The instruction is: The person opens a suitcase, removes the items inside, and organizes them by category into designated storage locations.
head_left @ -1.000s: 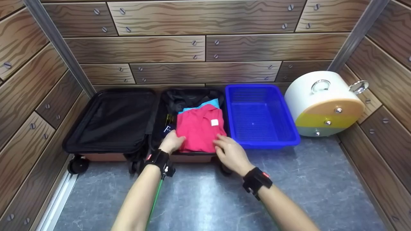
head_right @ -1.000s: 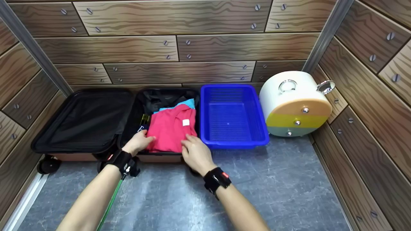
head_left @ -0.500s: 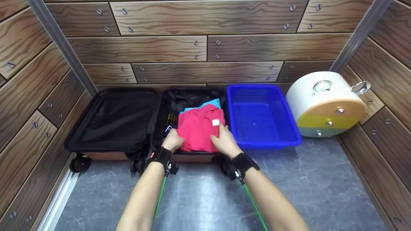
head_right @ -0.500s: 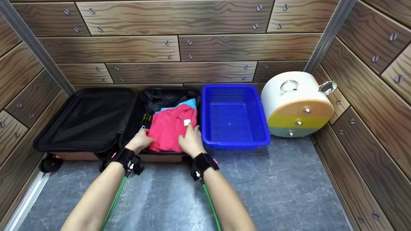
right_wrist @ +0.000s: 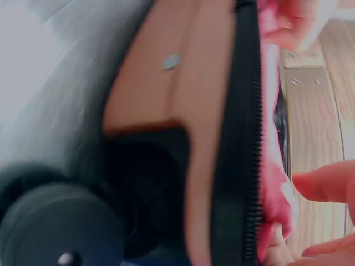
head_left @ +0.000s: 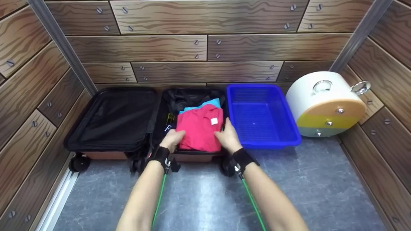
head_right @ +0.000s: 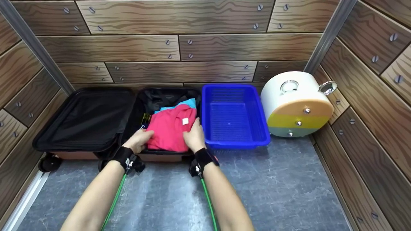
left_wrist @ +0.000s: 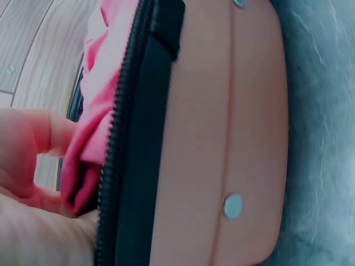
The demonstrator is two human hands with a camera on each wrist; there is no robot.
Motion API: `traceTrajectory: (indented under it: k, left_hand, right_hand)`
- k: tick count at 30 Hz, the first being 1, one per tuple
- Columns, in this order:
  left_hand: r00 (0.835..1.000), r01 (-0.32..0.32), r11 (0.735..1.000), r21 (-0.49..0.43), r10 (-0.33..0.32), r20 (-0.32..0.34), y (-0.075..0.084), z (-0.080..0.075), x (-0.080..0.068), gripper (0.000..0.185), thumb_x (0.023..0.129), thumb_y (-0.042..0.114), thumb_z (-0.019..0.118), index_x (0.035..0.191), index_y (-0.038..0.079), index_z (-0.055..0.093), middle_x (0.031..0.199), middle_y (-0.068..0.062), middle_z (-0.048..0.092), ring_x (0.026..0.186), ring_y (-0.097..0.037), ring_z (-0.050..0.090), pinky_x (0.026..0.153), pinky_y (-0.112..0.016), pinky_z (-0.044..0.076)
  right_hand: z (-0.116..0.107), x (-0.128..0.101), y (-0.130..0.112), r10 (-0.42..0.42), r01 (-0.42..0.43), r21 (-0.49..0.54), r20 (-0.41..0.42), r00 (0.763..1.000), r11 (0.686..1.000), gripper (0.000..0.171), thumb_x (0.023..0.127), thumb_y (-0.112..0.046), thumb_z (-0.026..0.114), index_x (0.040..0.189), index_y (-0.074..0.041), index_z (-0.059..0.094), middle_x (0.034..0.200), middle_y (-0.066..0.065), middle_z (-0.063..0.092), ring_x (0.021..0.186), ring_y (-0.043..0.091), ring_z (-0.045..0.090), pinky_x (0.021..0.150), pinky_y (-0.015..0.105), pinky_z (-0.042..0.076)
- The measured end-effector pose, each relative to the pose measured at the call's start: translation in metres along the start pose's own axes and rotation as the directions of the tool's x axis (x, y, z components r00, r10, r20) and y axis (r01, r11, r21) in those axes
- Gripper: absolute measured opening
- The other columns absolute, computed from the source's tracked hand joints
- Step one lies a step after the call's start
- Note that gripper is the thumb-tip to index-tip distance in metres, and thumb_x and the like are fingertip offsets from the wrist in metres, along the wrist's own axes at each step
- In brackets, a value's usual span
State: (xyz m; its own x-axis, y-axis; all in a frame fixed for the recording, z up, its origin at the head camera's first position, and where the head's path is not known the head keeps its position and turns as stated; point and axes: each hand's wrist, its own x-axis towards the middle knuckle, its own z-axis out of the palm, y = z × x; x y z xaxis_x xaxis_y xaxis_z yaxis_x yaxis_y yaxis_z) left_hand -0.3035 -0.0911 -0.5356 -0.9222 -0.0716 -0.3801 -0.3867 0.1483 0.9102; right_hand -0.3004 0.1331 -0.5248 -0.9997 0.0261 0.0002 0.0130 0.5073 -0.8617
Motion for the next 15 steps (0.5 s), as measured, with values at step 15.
traceTrajectory:
  k: [15]
  left_hand:
    - [0.998,-0.001,0.975,-0.222,0.016,0.062,0.002,0.005,0.003,0.040,0.085,-0.012,0.043,0.125,-0.008,0.046,0.085,-0.009,0.056,0.062,-0.015,0.064,0.060,-0.028,0.060]
  right_hand:
    - [0.009,0.005,0.001,-0.001,-0.004,0.182,0.026,1.000,0.983,0.073,0.091,0.000,0.065,0.155,0.009,0.030,0.148,0.030,0.046,0.136,0.037,0.046,0.115,0.045,0.038]
